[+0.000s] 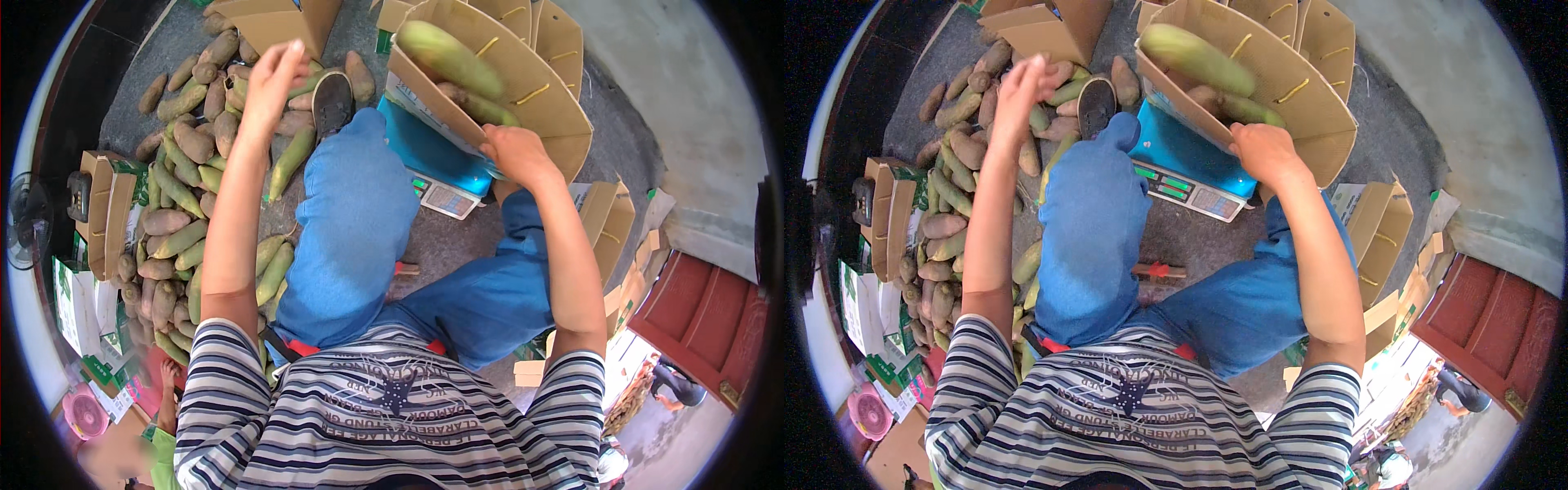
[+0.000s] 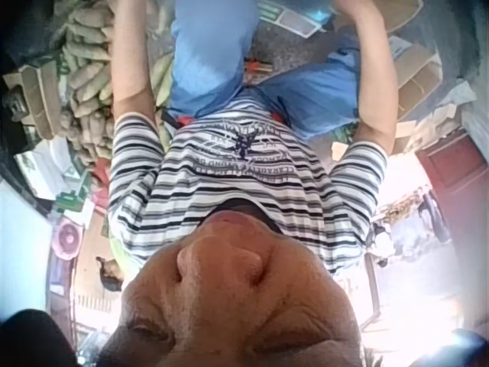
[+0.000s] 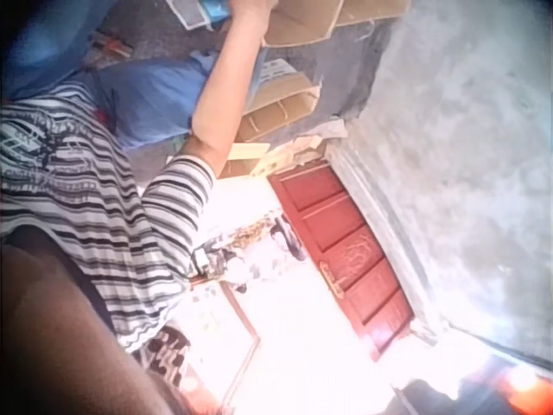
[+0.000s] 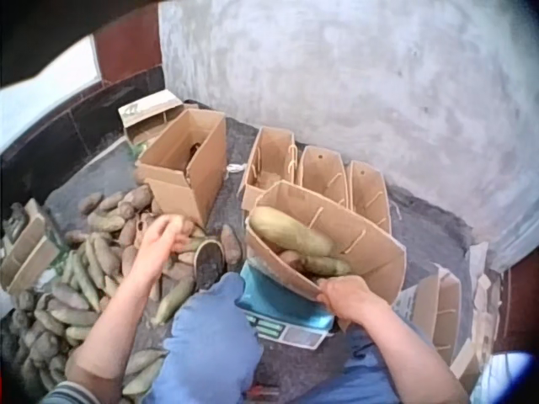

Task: The person packs produce from a pile on the floor into cardboard boxes on a scale by hand, arranging the items inside and setting filled boxes aside.

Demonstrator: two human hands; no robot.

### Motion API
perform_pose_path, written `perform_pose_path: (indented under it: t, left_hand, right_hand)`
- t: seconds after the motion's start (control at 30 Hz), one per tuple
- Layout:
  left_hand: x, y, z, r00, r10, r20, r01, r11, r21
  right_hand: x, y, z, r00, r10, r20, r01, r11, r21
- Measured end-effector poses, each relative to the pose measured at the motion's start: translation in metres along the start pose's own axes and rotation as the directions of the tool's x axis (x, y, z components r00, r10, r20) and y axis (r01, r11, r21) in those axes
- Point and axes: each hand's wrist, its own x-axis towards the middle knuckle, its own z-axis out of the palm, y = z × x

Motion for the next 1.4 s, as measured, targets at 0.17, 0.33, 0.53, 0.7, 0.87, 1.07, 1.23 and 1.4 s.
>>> perform_pose_path:
  t: [0.17,0.33,0.53,0.7,0.87,1.07,1.23,1.4]
  left_hand:
    - [-0.024,-0.183,-0.081,0.987,-0.135,-0.091,0.162,0.788,0.594]
    - [-0.057,-0.235,-0.084,0.963,-0.26,-0.068,0.191,0.486,0.853]
    - [-0.057,-0.236,-0.068,0.872,-0.464,-0.153,0.294,0.248,0.923]
    - [-0.052,-0.235,-0.066,0.856,-0.492,-0.159,0.207,0.044,0.977]
    - [-0.07,-0.266,-0.079,0.905,-0.411,-0.113,0.299,0.425,0.854]
    - [-0.093,-0.259,-0.087,0.922,-0.375,-0.093,0.365,0.765,0.531]
    - [-0.05,-0.084,-0.02,0.976,0.194,-0.099,-0.172,0.964,0.202]
    - [-0.035,0.067,0.049,0.858,0.487,-0.161,-0.497,0.867,-0.026]
  right_hand:
    - [0.003,-0.003,-0.006,0.999,-0.034,-0.023,0.034,0.999,-0.002]
    - [-0.003,-0.009,0.002,0.998,-0.052,0.019,0.053,0.997,-0.048]
    - [-0.002,-0.013,-0.003,0.994,0.012,0.105,-0.013,1.0,0.001]
    - [-0.002,-0.014,-0.006,0.995,-0.001,0.104,0.0,1.0,0.009]
    - [-0.002,-0.009,-0.006,0.996,-0.019,0.085,0.017,0.999,0.028]
    - [0.001,-0.012,-0.002,0.997,-0.073,-0.033,0.075,0.995,0.062]
    - [-0.004,-0.007,0.003,0.999,-0.035,-0.003,0.035,0.998,0.058]
    - [-0.001,-0.005,0.008,1.0,-0.016,-0.012,0.017,0.998,0.064]
